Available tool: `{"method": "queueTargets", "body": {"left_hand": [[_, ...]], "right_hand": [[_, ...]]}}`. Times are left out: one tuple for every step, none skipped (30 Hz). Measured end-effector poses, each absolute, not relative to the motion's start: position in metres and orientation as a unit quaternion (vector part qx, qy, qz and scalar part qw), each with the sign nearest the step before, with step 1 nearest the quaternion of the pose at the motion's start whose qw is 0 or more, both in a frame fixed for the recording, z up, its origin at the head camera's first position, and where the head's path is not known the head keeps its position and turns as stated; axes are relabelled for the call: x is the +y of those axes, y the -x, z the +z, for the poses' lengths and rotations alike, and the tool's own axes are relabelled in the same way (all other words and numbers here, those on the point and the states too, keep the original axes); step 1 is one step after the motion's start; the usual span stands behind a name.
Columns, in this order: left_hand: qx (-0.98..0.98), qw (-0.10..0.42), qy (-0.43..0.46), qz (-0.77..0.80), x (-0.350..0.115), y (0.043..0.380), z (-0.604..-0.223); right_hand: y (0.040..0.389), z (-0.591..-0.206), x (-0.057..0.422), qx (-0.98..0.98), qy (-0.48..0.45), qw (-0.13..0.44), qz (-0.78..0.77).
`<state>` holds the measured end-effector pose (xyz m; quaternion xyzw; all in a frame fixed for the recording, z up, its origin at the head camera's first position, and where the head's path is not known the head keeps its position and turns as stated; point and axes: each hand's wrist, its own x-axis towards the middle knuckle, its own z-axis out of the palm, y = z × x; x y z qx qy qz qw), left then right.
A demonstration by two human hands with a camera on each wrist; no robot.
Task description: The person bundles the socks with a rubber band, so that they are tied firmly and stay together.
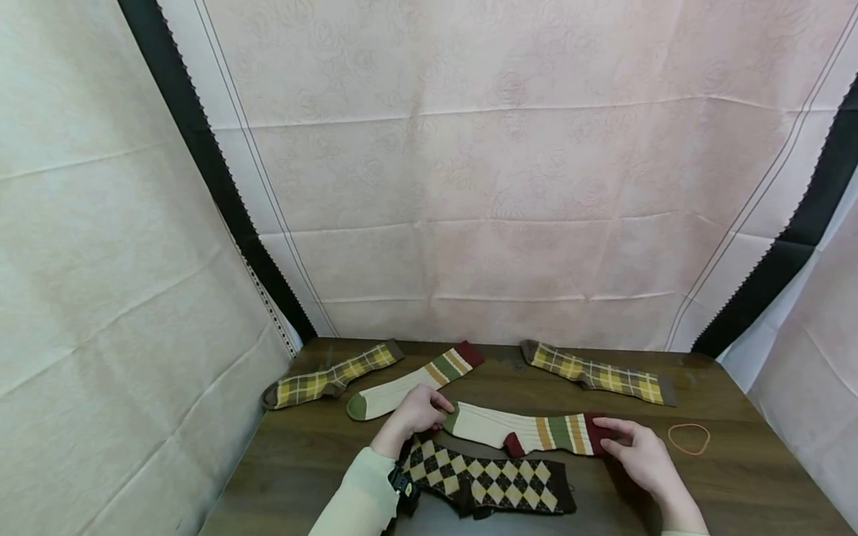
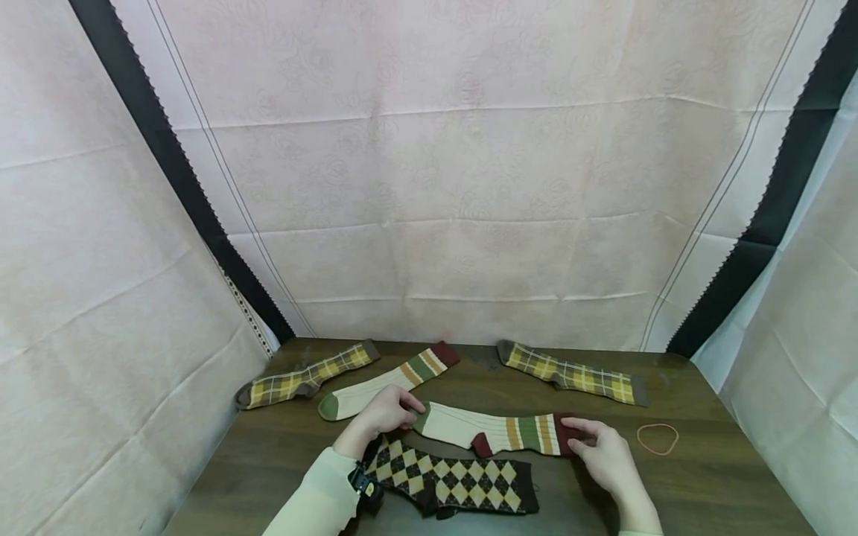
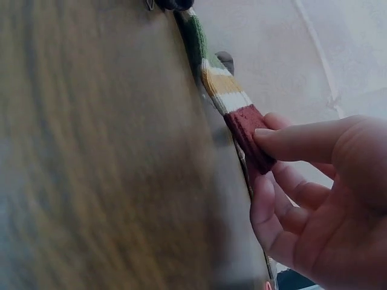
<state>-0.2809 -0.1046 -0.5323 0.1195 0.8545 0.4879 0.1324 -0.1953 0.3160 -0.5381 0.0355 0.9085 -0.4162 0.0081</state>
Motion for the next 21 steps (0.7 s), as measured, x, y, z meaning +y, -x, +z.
{"method": "queueTargets", "body": {"left_hand": [[0.855, 0.131, -0.118, 0.488, -0.105, 0.281, -0.532], [0.855, 0.129, -0.116, 0.489, -0.105, 0.281, -0.532], [0.854, 0.129, -0.113, 0.490, -0.106, 0.281, -0.532], [0.854, 0.126, -0.113, 0.493, -0.106, 0.281, -0.533], [0.852, 0.123, -0.112, 0.496, -0.107, 0.281, -0.533], [0.851, 0.120, -0.112, 0.498, -0.107, 0.280, -0.532], [0.850, 0.119, -0.110, 0.501, -0.108, 0.280, -0.532], [0.849, 0.118, -0.109, 0.503, -0.108, 0.280, -0.532], [0.847, 0.116, -0.109, 0.507, -0.109, 0.280, -0.531], [0.846, 0.113, -0.109, 0.509, -0.109, 0.280, -0.531], [0.845, 0.111, -0.109, 0.511, -0.110, 0.280, -0.530], [0.845, 0.108, -0.109, 0.513, -0.110, 0.280, -0.530], [0.844, 0.105, -0.109, 0.514, -0.110, 0.280, -0.529], [0.844, 0.102, -0.109, 0.514, -0.110, 0.280, -0.529], [0.844, 0.098, -0.110, 0.515, -0.110, 0.280, -0.528], [0.844, 0.095, -0.111, 0.516, -0.110, 0.281, -0.528], [0.844, 0.094, -0.109, 0.518, -0.110, 0.281, -0.527], [0.842, 0.092, -0.109, 0.520, -0.111, 0.281, -0.526], [0.841, 0.091, -0.110, 0.522, -0.111, 0.281, -0.525], [0.839, 0.089, -0.111, 0.525, -0.112, 0.280, -0.524], [0.837, 0.088, -0.112, 0.528, -0.113, 0.280, -0.523]], "right_hand": [[0.195, -0.538, 0.316, 0.910, -0.034, 0.004, -0.413], [0.195, -0.538, 0.316, 0.911, -0.033, 0.000, -0.411], [0.194, -0.537, 0.316, 0.912, -0.031, -0.005, -0.408], [0.194, -0.536, 0.316, 0.914, -0.030, -0.008, -0.405], [0.193, -0.536, 0.315, 0.915, -0.029, -0.012, -0.402], [0.193, -0.535, 0.315, 0.916, -0.028, -0.016, -0.399], [0.193, -0.534, 0.314, 0.918, -0.026, -0.019, -0.396], [0.192, -0.533, 0.314, 0.919, -0.025, -0.023, -0.392], [0.192, -0.532, 0.313, 0.920, -0.024, -0.028, -0.389], [0.191, -0.531, 0.313, 0.922, -0.022, -0.032, -0.386], [0.191, -0.530, 0.312, 0.922, -0.021, -0.037, -0.385], [0.191, -0.529, 0.312, 0.922, -0.020, -0.041, -0.384], [0.190, -0.528, 0.311, 0.922, -0.020, -0.043, -0.385], [0.190, -0.527, 0.311, 0.921, -0.021, -0.045, -0.387], [0.190, -0.526, 0.311, 0.920, -0.023, -0.046, -0.390], [0.190, -0.525, 0.310, 0.919, -0.024, -0.047, -0.390], [0.189, -0.525, 0.310, 0.918, -0.026, -0.048, -0.392], [0.189, -0.524, 0.309, 0.918, -0.029, -0.048, -0.394], [0.188, -0.523, 0.308, 0.917, -0.030, -0.049, -0.395], [0.188, -0.522, 0.307, 0.916, -0.033, -0.051, -0.396], [0.187, -0.521, 0.307, 0.916, -0.035, -0.054, -0.396]]}}
